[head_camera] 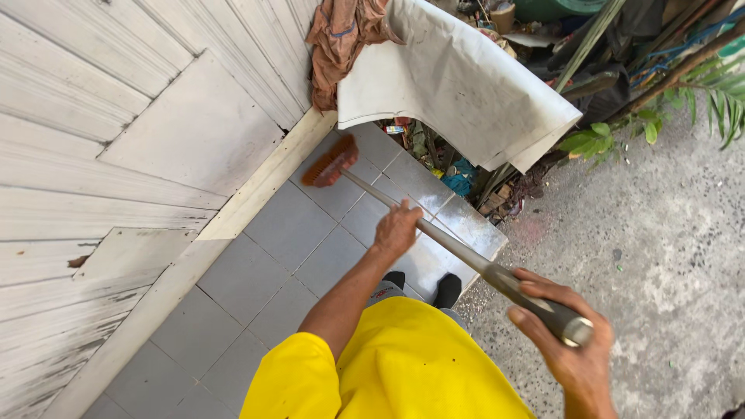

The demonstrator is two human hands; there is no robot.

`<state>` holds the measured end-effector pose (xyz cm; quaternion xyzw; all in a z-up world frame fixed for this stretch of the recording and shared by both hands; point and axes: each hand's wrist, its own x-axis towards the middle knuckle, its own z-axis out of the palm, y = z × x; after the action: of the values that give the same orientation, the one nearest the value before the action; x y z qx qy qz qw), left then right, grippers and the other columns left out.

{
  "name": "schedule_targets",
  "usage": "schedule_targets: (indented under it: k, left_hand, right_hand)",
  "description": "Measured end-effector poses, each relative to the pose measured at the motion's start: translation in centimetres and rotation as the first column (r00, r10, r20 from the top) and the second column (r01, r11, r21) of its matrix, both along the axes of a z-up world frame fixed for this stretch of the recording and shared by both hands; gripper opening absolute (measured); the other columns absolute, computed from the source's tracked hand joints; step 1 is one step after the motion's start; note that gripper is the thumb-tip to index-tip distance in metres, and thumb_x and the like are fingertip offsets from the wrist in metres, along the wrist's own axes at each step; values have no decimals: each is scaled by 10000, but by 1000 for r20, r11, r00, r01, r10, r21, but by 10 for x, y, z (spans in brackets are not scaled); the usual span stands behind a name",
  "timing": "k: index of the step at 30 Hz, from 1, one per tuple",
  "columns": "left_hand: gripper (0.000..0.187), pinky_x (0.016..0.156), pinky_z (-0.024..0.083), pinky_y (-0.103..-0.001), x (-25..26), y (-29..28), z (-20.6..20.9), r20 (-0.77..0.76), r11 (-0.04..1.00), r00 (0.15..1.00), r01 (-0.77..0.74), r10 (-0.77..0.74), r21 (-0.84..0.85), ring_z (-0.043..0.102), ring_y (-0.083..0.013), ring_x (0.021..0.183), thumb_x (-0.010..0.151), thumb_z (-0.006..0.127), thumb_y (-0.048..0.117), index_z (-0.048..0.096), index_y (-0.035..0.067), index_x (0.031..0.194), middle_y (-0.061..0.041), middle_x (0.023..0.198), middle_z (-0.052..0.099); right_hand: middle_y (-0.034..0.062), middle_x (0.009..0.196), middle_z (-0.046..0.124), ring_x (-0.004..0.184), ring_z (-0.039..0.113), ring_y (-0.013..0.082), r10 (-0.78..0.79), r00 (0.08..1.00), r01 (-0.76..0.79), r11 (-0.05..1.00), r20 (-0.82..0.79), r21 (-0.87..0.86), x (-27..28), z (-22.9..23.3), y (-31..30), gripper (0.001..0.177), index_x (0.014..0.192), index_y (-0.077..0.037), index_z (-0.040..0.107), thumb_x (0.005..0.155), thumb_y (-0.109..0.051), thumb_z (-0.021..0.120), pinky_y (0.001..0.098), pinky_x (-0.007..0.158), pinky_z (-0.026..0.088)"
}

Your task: The person sweeps a tiled walkway and a concrete surface using a broom, pushing debris along the floor and toward the edge.

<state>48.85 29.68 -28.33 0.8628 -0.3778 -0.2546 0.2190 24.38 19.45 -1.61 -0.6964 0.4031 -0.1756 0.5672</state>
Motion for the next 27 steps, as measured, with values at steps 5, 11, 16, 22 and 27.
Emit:
schedule_targets:
  k: [5, 11, 16, 22, 27]
  left_hand:
    - [223, 911, 550, -545, 28, -4, -32, 173, 979, 984, -4, 40, -203, 551, -561, 1212, 890, 620, -4, 657, 135, 1060, -327, 1444, 506]
    - [327, 952, 521, -536, 41, -25, -67, 10, 987, 993, -116, 118, -107, 548, -518, 1244, 851, 628, -31, 642, 171, 1109, -318, 1416, 493]
    - [372, 930, 523, -541, 6, -41, -74, -7, 995, 996, -86, 86, -57, 546, -513, 1221, 810, 637, -52, 628, 172, 1107, -345, 1441, 430]
    - [336, 880, 522, -567, -67, -55, -55, -69, 993, 993, 85, -91, -87, 608, -476, 1092, 862, 594, -39, 597, 163, 1131, -280, 1239, 537]
    - [309, 864, 529, -564, -142, -69, -32, -186, 955, 939, 296, -291, 3, 659, -461, 995, 896, 577, -26, 591, 164, 1139, -240, 1166, 561]
  right_hand:
    - [190, 1289, 722, 1249, 682, 324, 114, 993, -116, 982, -27, -148, 12, -13, 11, 343, 1051, -78, 735, 722, -76, 835, 437, 1004, 594]
    - [182, 1283, 725, 1268, 664, 286, 134, 988, -125, 984, 71, -125, 45, -60, 7, 303, 1060, -72, 722, 778, -50, 832, 403, 1052, 535]
    - [184, 1288, 723, 1290, 652, 281, -25, 999, 25, 1000, 45, -6, 14, -55, -1, 278, 1039, -51, 731, 775, -31, 819, 404, 1054, 545]
    - [182, 1262, 740, 1225, 695, 272, -196, 980, 196, 981, -40, -4, -49, -30, 9, 277, 1010, -30, 738, 747, -27, 823, 405, 1014, 572]
    - [181, 1227, 755, 1167, 722, 267, -339, 937, 335, 940, -80, -57, -115, -5, 32, 280, 996, -27, 751, 728, -32, 830, 398, 963, 599]
